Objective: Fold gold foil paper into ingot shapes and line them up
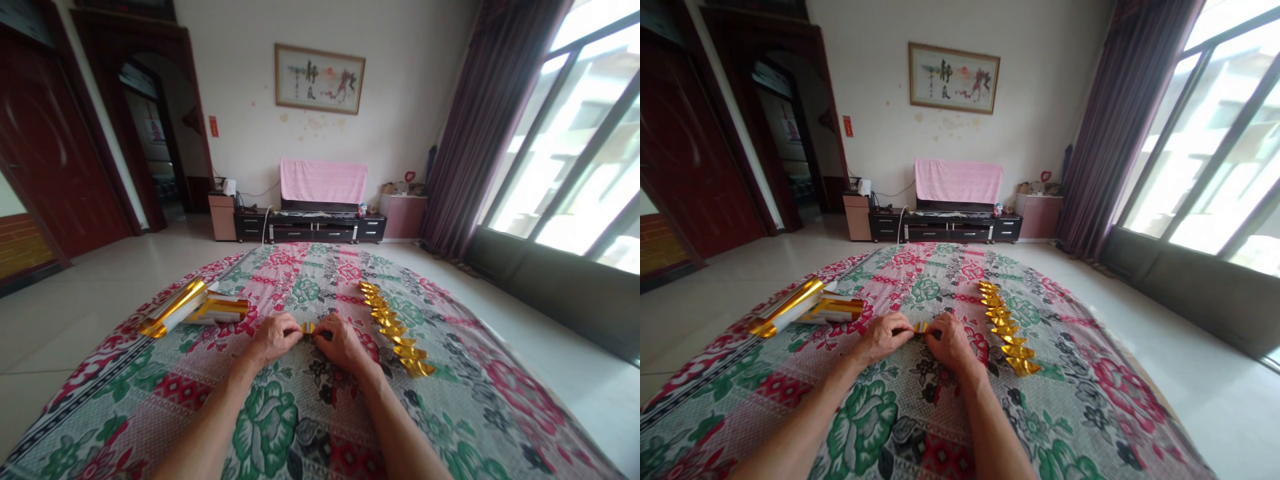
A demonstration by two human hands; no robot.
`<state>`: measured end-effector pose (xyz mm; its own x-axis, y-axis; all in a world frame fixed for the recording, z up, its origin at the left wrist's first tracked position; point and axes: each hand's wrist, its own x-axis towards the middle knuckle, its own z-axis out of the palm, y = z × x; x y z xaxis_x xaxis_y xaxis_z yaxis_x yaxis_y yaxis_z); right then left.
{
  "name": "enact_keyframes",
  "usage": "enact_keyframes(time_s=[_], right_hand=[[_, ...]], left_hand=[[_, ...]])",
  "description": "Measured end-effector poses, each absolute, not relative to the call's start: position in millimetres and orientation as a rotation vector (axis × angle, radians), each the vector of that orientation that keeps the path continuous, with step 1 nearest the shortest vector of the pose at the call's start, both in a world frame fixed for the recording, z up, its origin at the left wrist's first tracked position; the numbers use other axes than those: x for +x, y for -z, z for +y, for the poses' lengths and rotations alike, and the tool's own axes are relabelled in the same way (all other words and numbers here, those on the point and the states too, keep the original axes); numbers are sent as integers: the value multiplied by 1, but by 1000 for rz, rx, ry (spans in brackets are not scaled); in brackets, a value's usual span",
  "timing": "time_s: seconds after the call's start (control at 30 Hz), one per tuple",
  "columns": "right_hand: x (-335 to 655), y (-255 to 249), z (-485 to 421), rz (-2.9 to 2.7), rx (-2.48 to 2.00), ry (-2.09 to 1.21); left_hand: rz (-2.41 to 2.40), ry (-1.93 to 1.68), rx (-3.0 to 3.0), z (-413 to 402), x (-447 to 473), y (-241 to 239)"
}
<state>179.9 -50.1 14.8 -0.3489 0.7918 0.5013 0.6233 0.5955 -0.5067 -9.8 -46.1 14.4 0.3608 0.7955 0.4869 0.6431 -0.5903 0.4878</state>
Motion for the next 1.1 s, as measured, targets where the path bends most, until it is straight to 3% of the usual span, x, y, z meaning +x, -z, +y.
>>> enact_keyframes(time_s=[1.1], right_hand=[[177,-11,-46,-1988,-1257,-265]], left_hand=[[1549,-1019,2174,-42,-3,-12]])
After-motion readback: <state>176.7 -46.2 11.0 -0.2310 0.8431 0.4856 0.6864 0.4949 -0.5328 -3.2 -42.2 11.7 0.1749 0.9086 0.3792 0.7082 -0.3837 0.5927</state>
